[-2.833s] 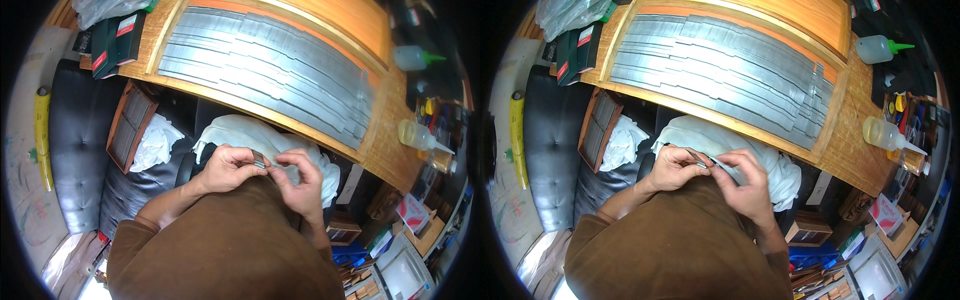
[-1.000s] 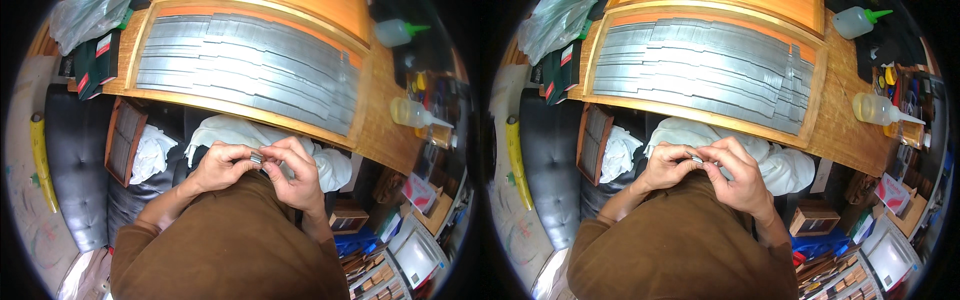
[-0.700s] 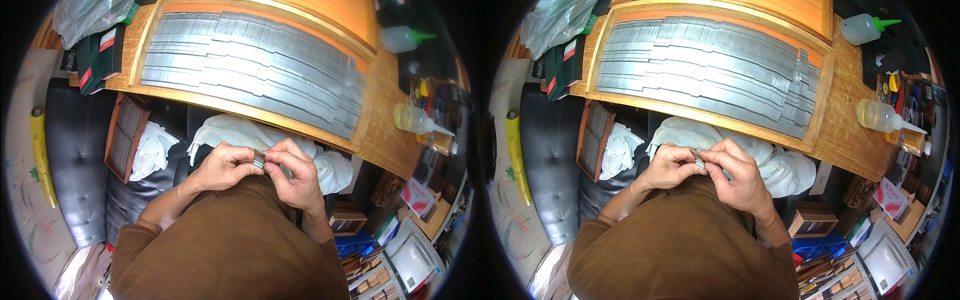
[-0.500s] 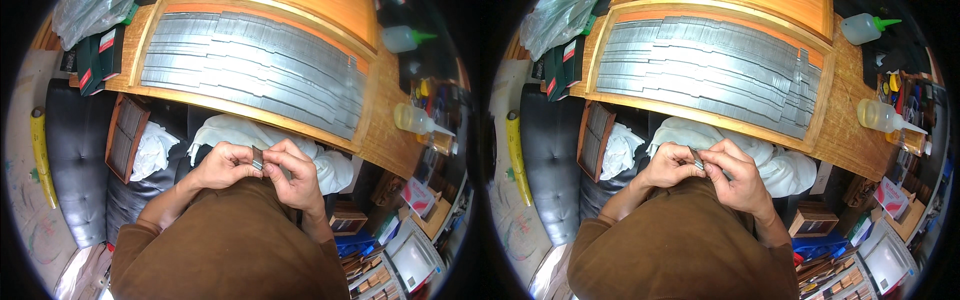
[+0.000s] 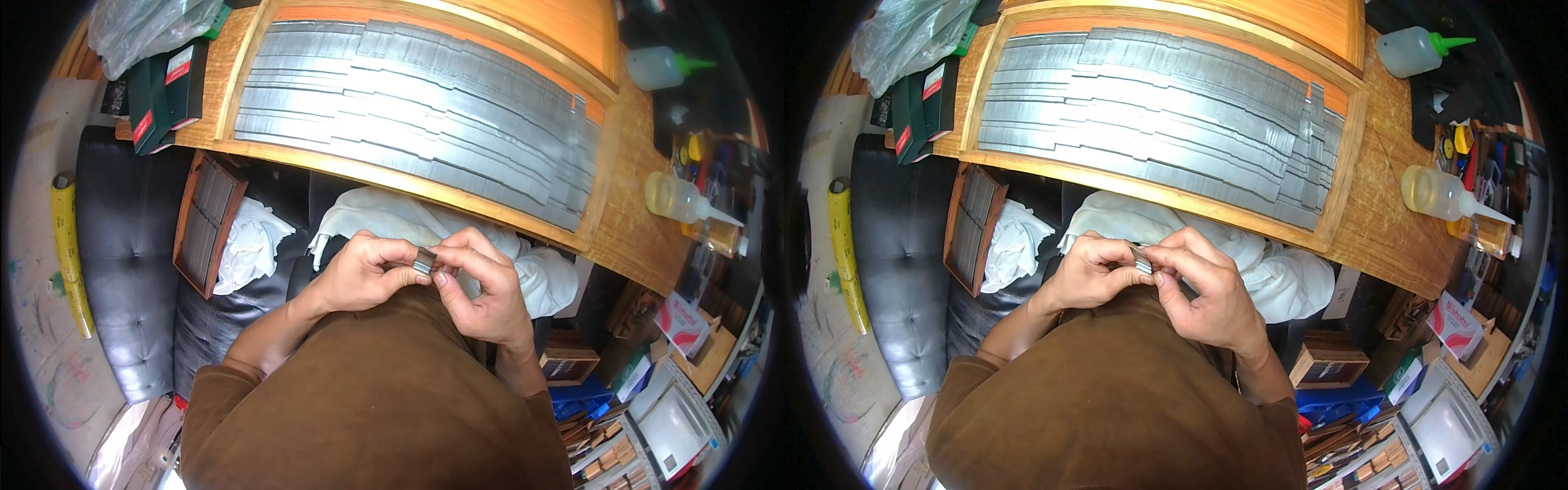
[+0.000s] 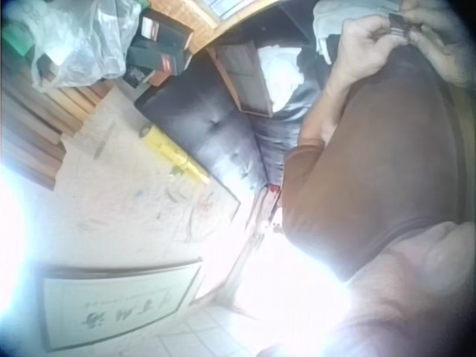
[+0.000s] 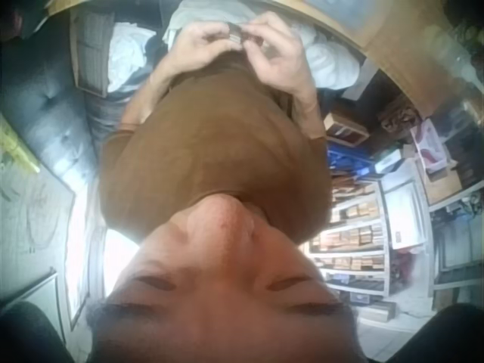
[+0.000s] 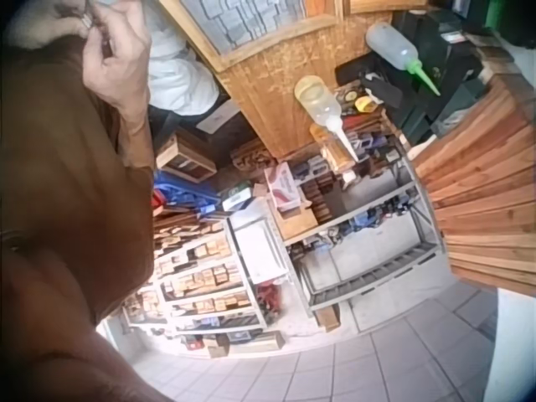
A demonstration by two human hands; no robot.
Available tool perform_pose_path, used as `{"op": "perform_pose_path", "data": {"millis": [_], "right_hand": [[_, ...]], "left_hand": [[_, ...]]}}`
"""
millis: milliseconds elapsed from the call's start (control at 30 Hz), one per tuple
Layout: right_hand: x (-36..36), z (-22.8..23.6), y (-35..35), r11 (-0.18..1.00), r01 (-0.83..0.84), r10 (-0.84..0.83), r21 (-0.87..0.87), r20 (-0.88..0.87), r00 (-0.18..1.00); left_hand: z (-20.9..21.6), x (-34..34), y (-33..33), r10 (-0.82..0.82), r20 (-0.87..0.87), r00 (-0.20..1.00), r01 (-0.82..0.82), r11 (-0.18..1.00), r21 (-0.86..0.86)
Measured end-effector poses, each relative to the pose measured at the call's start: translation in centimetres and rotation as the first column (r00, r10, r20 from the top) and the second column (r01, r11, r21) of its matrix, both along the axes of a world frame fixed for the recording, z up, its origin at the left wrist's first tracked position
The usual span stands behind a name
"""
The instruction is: The person repeatedly picks up small rectangular metal pieces from a wooden tray, aligns them, and places them back into the tray. They occasionally wipe the pieces with a white cloth and inspect them before returning them to the tray.
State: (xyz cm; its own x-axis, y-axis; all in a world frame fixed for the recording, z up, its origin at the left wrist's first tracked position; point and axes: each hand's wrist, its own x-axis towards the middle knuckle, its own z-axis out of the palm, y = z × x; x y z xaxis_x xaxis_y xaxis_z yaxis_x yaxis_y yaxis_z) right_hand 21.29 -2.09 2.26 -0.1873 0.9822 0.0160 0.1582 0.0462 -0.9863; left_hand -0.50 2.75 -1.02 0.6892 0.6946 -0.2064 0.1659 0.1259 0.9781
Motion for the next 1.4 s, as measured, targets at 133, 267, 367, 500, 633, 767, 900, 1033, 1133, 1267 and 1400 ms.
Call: {"op": "perform_pose_path", "data": {"millis": [133, 267, 367, 500, 633, 767, 900, 1033, 1133, 1267, 1400], "right_hand": [[-0.2, -0.1, 0.1, 0.999, 0.048, -0.048, 0.017, 0.0, 0.999], [-0.3, -0.7, 0.0, 0.996, 0.089, -0.09, 0.016, 0.027, 0.996], [-0.2, -0.8, -0.1, 0.996, 0.092, -0.092, -0.002, 0.023, 0.995], [-0.2, -0.8, -0.1, 0.996, 0.088, -0.088, 0.007, 0.013, 0.996], [-0.1, -0.9, -0.2, 0.996, 0.086, -0.087, 0.035, 0.023, 0.996], [0.0, -0.9, -0.1, 0.997, 0.079, -0.08, 0.023, 0.021, 0.997], [-0.1, -1.1, -0.2, 0.996, 0.087, -0.087, 0.009, 0.005, 0.996], [-0.1, -1.3, -0.3, 0.996, 0.094, -0.094, 0.003, -0.003, 0.996], [-0.1, -1.2, -0.3, 0.995, 0.103, -0.103, 0.002, -0.004, 0.995], [-0.1, -1.2, -0.3, 0.994, 0.109, -0.109, 0.013, -0.001, 0.994], [0.0, -1.4, -0.4, 0.994, 0.113, -0.113, 0.009, -0.008, 0.994]], "left_hand": [[1.5, 0.6, -0.1, 0.034, -0.019, 0.999, -0.033, 0.999, 0.039], [1.3, 1.0, -0.8, 0.072, 0.032, 0.997, -0.073, 0.997, 0.033], [1.3, 0.9, -0.8, 0.043, -0.001, 0.999, -0.043, 0.999, 0.021], [1.7, 0.9, -0.7, 0.036, -0.035, 0.999, -0.034, 0.998, 0.055], [1.7, 0.9, -0.8, 0.032, -0.042, 0.999, -0.029, 0.997, 0.068], [1.6, 1.0, -0.9, 0.045, -0.009, 0.999, -0.044, 0.997, 0.06], [1.3, 1.0, -1.1, 0.055, 0.014, 0.998, -0.055, 0.998, 0.027], [1.2, 1.1, -1.1, 0.058, 0.024, 0.998, -0.058, 0.998, -0.022], [1.2, 1.1, -1.2, 0.061, 0.023, 0.998, -0.06, 0.998, -0.035], [1.1, 1.1, -1.3, 0.074, 0.035, 0.997, -0.073, 0.997, -0.023], [1.2, 1.1, -1.2, 0.059, 0.02, 0.998, -0.059, 0.998, -0.025]]}}
